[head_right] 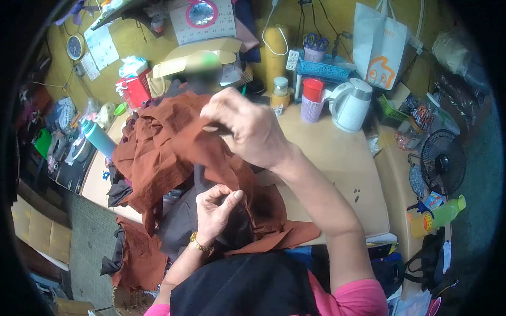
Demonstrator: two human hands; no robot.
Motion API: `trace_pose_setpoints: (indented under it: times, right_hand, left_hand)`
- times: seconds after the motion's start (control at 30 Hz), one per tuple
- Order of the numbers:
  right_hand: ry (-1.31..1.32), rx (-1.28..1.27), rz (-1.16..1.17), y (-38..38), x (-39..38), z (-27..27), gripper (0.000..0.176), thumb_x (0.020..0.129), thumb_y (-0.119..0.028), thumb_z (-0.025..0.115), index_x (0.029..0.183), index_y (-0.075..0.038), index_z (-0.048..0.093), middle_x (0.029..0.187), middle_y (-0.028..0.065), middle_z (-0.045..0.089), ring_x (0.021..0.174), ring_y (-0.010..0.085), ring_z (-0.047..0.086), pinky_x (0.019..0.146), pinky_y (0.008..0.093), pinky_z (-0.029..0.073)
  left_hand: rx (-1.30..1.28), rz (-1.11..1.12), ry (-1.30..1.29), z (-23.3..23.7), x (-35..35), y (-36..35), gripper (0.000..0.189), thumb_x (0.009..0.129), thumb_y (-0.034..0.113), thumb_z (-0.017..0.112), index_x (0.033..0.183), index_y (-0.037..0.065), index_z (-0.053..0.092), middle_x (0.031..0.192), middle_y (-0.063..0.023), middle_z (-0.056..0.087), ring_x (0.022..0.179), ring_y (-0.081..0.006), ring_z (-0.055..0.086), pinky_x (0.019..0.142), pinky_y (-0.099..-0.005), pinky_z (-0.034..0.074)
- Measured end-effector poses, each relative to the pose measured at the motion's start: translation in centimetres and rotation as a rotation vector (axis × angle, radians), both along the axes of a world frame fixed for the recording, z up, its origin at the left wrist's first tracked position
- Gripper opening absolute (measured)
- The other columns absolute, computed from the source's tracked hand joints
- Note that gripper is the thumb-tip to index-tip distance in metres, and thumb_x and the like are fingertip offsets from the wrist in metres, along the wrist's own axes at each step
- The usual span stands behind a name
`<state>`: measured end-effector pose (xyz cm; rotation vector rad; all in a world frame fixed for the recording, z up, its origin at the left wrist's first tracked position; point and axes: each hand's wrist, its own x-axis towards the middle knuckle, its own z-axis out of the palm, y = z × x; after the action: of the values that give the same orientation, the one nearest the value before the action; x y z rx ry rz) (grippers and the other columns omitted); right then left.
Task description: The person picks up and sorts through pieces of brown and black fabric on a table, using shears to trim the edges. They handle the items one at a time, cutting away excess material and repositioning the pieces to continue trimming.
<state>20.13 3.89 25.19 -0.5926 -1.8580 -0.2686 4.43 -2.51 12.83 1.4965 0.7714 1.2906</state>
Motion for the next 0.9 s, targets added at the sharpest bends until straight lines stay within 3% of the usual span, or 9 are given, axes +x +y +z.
trace_pose_setpoints:
  times: [0.07,0.1,0.17,0.23,0.37,0.47,0.67,0.83,0.9]
  right_hand:
    - [0.086,-0.210,-0.010,0.6,1.1,-1.6,0.016,0.084,-0.010,0.073,0.094,-0.003,0.062,0.087,0.0099,0.064,0.068,0.0237,0.063,0.061,0.0330,0.050]
    - [0.150,-0.664,0.025,1.2,2.2,-3.8,0.018,0.091,-0.018,0.071,0.091,-0.002,0.063,0.081,0.0090,0.066,0.067,0.0159,0.059,0.062,0.0308,0.048]
    - [0.040,-1.077,0.308,3.2,4.6,-9.1,0.017,0.095,-0.018,0.067,0.091,-0.002,0.062,0.085,0.0014,0.065,0.071,0.0078,0.055,0.065,0.0240,0.046]
    - [0.196,-1.504,0.622,0.7,5.0,-9.7,0.021,0.092,-0.019,0.072,0.087,-0.001,0.062,0.082,0.0005,0.065,0.069,0.0057,0.054,0.067,0.0236,0.046]
    - [0.122,-1.370,0.550,-2.3,5.3,-13.4,0.021,0.089,-0.016,0.075,0.082,-0.002,0.062,0.083,-0.0007,0.064,0.069,0.0042,0.052,0.064,0.0222,0.045]
    - [0.516,-1.254,0.345,-4.4,6.0,-12.1,0.019,0.086,-0.013,0.077,0.077,-0.006,0.062,0.075,-0.0044,0.059,0.068,0.0031,0.049,0.061,0.0201,0.039]
    - [0.330,-1.094,-0.039,-7.5,5.8,-8.6,0.023,0.089,-0.015,0.074,0.074,-0.004,0.062,0.063,-0.0075,0.049,0.061,0.0017,0.040,0.053,0.0226,0.033]
    - [0.295,-1.034,-0.106,-8.3,5.5,-8.9,0.028,0.091,-0.014,0.072,0.070,-0.002,0.057,0.059,-0.0070,0.039,0.059,0.0020,0.033,0.050,0.0234,0.029]
    - [0.266,-1.074,-0.128,-8.3,6.1,-9.2,0.022,0.090,-0.015,0.072,0.078,-0.002,0.058,0.063,-0.0039,0.045,0.059,0.0045,0.039,0.051,0.0260,0.033]
  left_hand:
    - [-0.032,-0.050,-0.037,-0.9,-0.5,0.3,0.014,0.090,0.007,0.072,0.081,-0.002,0.067,0.073,0.0032,0.062,0.070,-0.0030,0.051,0.064,-0.0208,0.043]
    - [-0.061,-0.064,-0.076,-1.0,-0.7,0.2,0.016,0.092,0.008,0.070,0.080,-0.002,0.066,0.073,0.0029,0.061,0.069,-0.0032,0.050,0.063,-0.0215,0.042]
    - [-0.082,-0.068,-0.086,-1.4,-1.0,0.2,0.017,0.092,0.009,0.070,0.080,-0.002,0.066,0.073,0.0029,0.061,0.069,-0.0033,0.050,0.063,-0.0215,0.041]
    - [-0.101,-0.074,-0.097,-1.7,-1.0,0.4,0.018,0.092,0.009,0.070,0.079,-0.002,0.066,0.073,0.0029,0.061,0.070,-0.0035,0.050,0.063,-0.0214,0.041]
    - [0.006,0.000,-0.084,-1.8,-0.6,0.6,0.017,0.092,0.007,0.070,0.079,-0.002,0.064,0.074,0.0030,0.060,0.070,-0.0039,0.049,0.064,-0.0209,0.040]
    - [0.028,0.048,-0.128,-1.6,-0.3,0.7,0.016,0.090,0.005,0.072,0.081,-0.002,0.061,0.074,0.0026,0.059,0.071,-0.0032,0.049,0.064,-0.0194,0.041]
    - [-0.051,-0.008,-0.315,-2.2,0.4,1.0,0.026,0.088,-0.003,0.071,0.102,0.004,0.051,0.080,0.0012,0.059,0.076,-0.0034,0.057,0.068,-0.0173,0.045]
    - [0.125,-0.020,-0.035,-1.4,-0.6,0.5,0.012,0.087,-0.004,0.069,0.097,-0.001,0.074,0.090,-0.0059,0.069,0.085,-0.0128,0.063,0.079,-0.0249,0.050]
    - [0.107,-0.046,-0.003,-0.8,-0.9,0.4,0.015,0.086,-0.003,0.069,0.100,-0.001,0.074,0.090,-0.0060,0.069,0.086,-0.0129,0.063,0.079,-0.0246,0.049]
